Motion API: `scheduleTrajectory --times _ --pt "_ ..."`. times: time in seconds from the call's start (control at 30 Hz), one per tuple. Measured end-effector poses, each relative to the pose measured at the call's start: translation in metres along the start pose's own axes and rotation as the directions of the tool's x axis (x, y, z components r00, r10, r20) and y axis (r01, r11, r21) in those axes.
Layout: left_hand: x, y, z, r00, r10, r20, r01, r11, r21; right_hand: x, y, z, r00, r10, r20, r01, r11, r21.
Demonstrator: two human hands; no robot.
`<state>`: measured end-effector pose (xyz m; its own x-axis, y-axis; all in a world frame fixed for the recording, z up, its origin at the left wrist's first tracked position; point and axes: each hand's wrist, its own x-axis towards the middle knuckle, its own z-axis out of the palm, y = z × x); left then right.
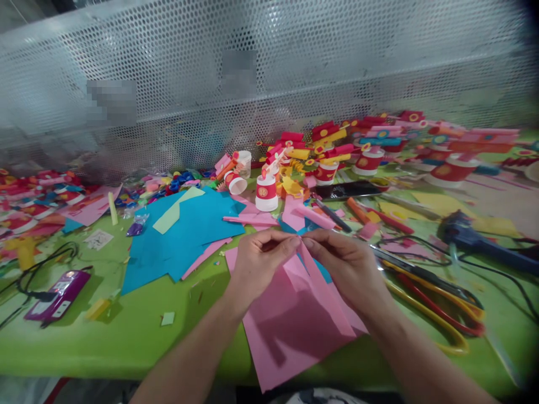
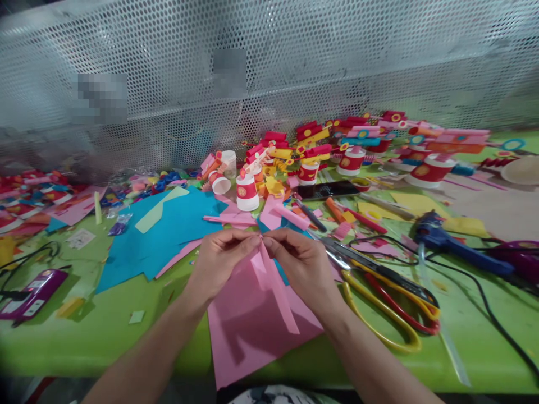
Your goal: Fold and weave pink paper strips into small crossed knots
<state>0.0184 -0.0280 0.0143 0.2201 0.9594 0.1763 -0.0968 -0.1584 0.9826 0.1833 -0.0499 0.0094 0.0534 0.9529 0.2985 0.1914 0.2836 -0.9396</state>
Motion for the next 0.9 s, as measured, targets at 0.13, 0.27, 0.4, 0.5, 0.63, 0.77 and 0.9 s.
scheduleTrajectory --times 0.13,0.27,0.4,0.5,0.63,0.77,0.9 --pt "-0.0005 0.0008 -0.0012 1.000 0.010 -0.008 -0.010 1.000 0.010 0.0005 0.0016 -0.0010 1.000 0.007 0.018 -0.007 1.000 0.017" --pt "-0.0014 0.0005 -0.0011 0.999 0.033 -0.016 -0.032 0.999 0.036 -0.0004 0.0000 -0.0030 0.998 0.042 0.040 -0.042 0.999 0.003" --pt "-0.0013 -0.0003 -0.0006 0.998 0.053 -0.021 -0.052 0.997 0.057 -0.0007 -0.0027 -0.0028 0.992 0.115 0.054 -0.118 0.991 0.062" --pt "-0.0013 -0.0005 -0.0005 0.997 0.068 -0.022 -0.067 0.995 0.070 0.0001 -0.0025 -0.0016 0.989 0.135 0.060 -0.142 0.983 0.121" --pt "-0.0018 0.0009 -0.0012 0.997 0.068 -0.024 -0.066 0.994 0.085 0.0012 -0.0021 -0.0016 0.992 0.108 0.063 -0.114 0.988 0.099" --pt "-0.0019 0.0051 -0.0025 0.999 0.049 -0.002 -0.049 0.994 0.101 0.0029 -0.0006 -0.0023 0.995 0.083 0.064 -0.087 0.994 0.067" --pt "-0.0025 0.0089 -0.0034 0.998 0.061 0.020 -0.063 0.990 0.124 0.0046 0.0026 -0.0026 0.995 0.094 0.022 -0.095 0.994 0.053"
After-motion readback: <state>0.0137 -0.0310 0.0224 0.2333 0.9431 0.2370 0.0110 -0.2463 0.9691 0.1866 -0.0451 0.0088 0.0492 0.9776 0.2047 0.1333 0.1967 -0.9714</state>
